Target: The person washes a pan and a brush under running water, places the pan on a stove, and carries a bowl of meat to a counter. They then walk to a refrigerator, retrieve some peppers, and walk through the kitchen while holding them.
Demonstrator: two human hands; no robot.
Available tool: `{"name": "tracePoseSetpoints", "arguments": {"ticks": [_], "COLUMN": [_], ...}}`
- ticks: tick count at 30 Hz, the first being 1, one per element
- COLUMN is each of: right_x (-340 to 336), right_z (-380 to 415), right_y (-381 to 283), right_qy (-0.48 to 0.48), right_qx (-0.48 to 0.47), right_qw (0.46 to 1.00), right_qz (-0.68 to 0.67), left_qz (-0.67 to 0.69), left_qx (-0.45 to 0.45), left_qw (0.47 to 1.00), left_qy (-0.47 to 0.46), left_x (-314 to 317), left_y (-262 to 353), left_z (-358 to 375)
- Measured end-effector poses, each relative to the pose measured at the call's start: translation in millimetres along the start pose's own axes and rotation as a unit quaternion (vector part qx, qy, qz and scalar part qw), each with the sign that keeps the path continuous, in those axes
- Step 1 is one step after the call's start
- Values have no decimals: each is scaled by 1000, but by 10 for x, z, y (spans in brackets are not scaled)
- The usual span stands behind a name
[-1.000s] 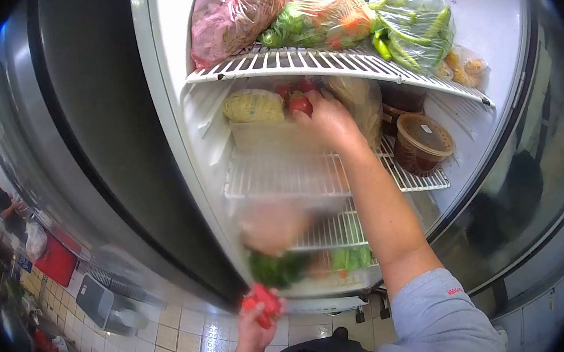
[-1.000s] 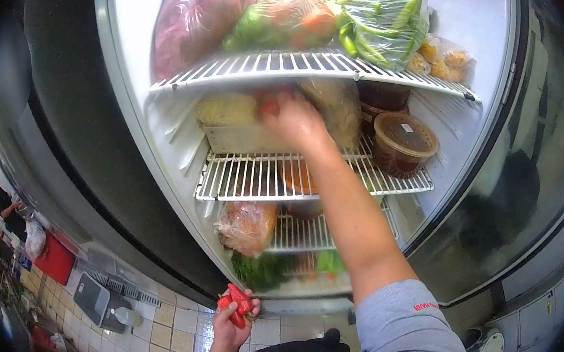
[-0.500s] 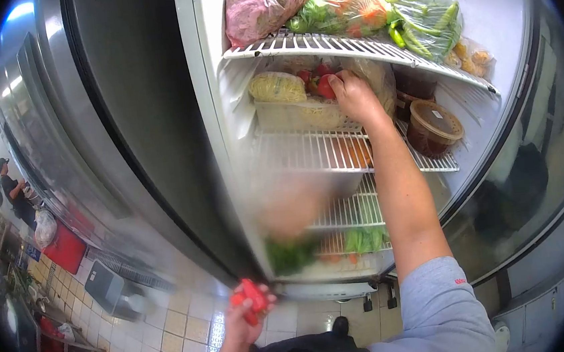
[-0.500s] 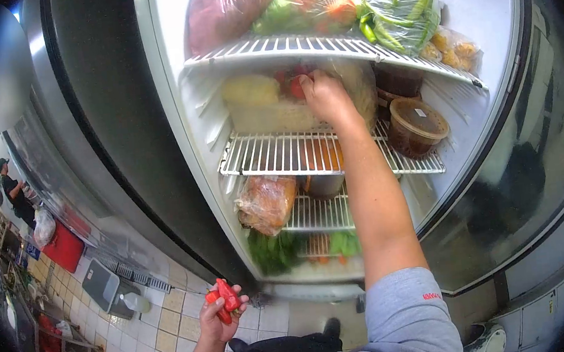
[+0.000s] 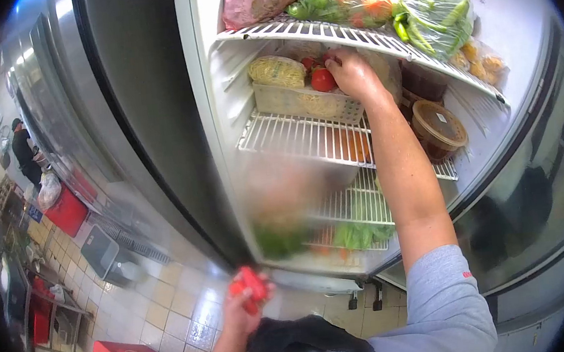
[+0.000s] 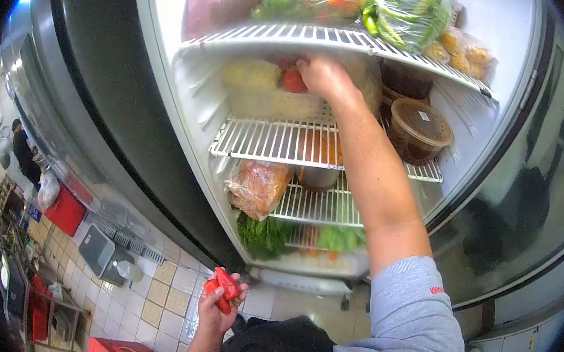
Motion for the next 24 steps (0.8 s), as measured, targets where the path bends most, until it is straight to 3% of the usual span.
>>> {"name": "tracePoseSetpoints", "arguments": {"ticks": [2, 3, 5, 6, 7, 9, 10, 11, 13, 15, 17, 21, 22, 24], "right_x": [12, 134, 391, 444, 498, 734, 658, 674, 720, 668, 773, 813, 789, 726], "right_z": [-160, -263, -445, -525, -601, -694, -715, -731, -699, -657, -679, -738, -787, -765], "right_y": [-139, -83, -25, -79, -94, 98, -82, -121, -181, -320, -130, 73, 33, 88], "right_qy": [63, 59, 118, 41, 39, -157, -112, -115, -196, -190, -242, -202, -145, -91], "right_qx": [-102, -103, -161, -145, -148, 46, -66, -70, 20, -15, 44, 86, 5, -40], "right_qw": [992, 992, 958, 962, 962, 980, 978, 977, 963, 948, 945, 957, 959, 974], "right_qz": [44, 39, 208, 228, 225, 118, 164, 165, 183, 257, 217, 191, 245, 204], "left_qz": [5, 11, 20, 28, 29, 36, 39, 39, 43, 53, 54, 62, 65, 68], "left_qx": [14, 24, 36, 45, 48, 61, 63, 69, 78, 112, 127, 160, 164, 166], "left_qw": [1000, 999, 998, 998, 997, 996, 996, 995, 994, 990, 988, 981, 979, 979], "left_qy": [14, 24, 37, 45, 49, 48, 51, 58, 66, 66, 68, 94, 97, 101], "left_x": [-4, -21, -87, -130, -175, -251, -274, -298, -360, -448, -568, -714, -749, -799], "left_y": [55, 75, 103, 124, 130, 154, 185, 235, 336, 482, 590, 756, 780, 818], "left_z": [42, 67, 109, 120, 131, 150, 169, 195, 226, 255, 263, 281, 277, 284]}}
Point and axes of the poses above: each hand's wrist, its own z-axis away from the middle knuckle, its own x-axis out of the palm, y = z × x, the point moved 6 cm from there along -z, towards the middle knuckle, and after that the axes turned 3 degrees about y, right-handed, at the moved point
